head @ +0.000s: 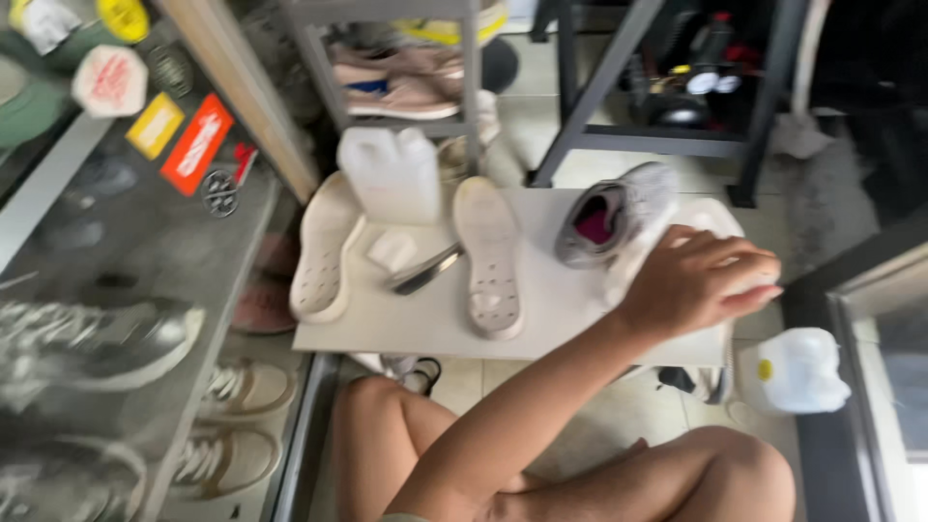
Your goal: The person cleans a white shoe insole by applying a liquid from a red bottle and scrubbing it with a white cloth. They wipe the insole thoroughly and then place it back into a grey sneaker.
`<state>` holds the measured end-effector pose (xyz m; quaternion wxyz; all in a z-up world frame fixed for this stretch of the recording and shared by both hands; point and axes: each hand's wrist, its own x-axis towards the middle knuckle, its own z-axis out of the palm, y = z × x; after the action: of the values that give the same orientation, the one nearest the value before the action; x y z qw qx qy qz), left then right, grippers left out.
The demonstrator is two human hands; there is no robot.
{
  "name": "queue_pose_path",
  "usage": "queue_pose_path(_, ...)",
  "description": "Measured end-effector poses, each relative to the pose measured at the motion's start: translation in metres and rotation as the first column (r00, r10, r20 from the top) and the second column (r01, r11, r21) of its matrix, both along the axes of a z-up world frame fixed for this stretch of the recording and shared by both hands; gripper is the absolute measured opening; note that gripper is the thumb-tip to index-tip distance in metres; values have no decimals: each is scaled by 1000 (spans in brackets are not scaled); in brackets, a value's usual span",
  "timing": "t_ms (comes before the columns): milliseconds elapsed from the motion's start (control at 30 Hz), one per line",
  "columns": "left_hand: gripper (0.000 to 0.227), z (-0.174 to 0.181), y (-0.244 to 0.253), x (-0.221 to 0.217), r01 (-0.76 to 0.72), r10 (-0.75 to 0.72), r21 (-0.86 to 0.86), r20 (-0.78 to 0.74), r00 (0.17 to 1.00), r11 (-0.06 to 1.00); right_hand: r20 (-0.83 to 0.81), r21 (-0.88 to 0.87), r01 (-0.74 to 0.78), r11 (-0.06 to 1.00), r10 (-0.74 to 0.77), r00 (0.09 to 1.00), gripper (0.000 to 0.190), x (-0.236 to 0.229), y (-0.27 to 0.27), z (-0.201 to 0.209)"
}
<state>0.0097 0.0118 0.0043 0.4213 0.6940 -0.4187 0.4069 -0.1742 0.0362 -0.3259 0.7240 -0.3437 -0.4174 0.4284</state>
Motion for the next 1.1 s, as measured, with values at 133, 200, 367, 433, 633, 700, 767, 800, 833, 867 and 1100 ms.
queue_pose_path(133,17,5,-9,1,-6,8,-29,75,997,1000,-43,319,-263,911,291,956,38,8,42,22)
queue_pose_path(200,18,9,-6,0,-26,29,-35,84,996,999,35,310,-214,926,214,976,38,7,44,30)
queue_pose_path(367,15,7,-8,2,30,-26,-94,42,999,995,-725,31,-405,914,300,620,27,-5,28,-14)
queue_pose_path(433,15,3,-13,4,8,-3,-71,72,997,997,466,-465,162,870,85,881,43,-1,36,62)
queue_pose_path(633,28,4,25,-9,55,-52,221,-21,998,974,20,62,952,-299,-954,-301,24,37,-109,354)
queue_pose_path(700,32,-9,52,-16,-17,27,201,-51,998,980,203,95,946,-311,-924,-325,21,55,-101,333)
queue_pose_path(767,38,-22,88,-20,-102,119,185,-83,989,977,373,134,942,-307,-866,-335,19,71,-89,318)
queue_pose_path(800,32,-28,107,-21,-129,147,156,-110,983,979,525,94,944,-317,-790,-317,18,74,-82,313)
queue_pose_path(833,27,-34,127,-21,-156,173,127,-138,975,980,663,58,942,-332,-692,-285,18,78,-75,308)
queue_pose_path(867,27,-38,145,-21,-158,176,132,-141,974,979,661,53,943,-330,-696,-281,18,80,-67,303)
queue_pose_path(1100,33,-70,216,-7,-238,291,186,-360,886,953,860,33,917,-398,-455,-228,15,90,-45,270)
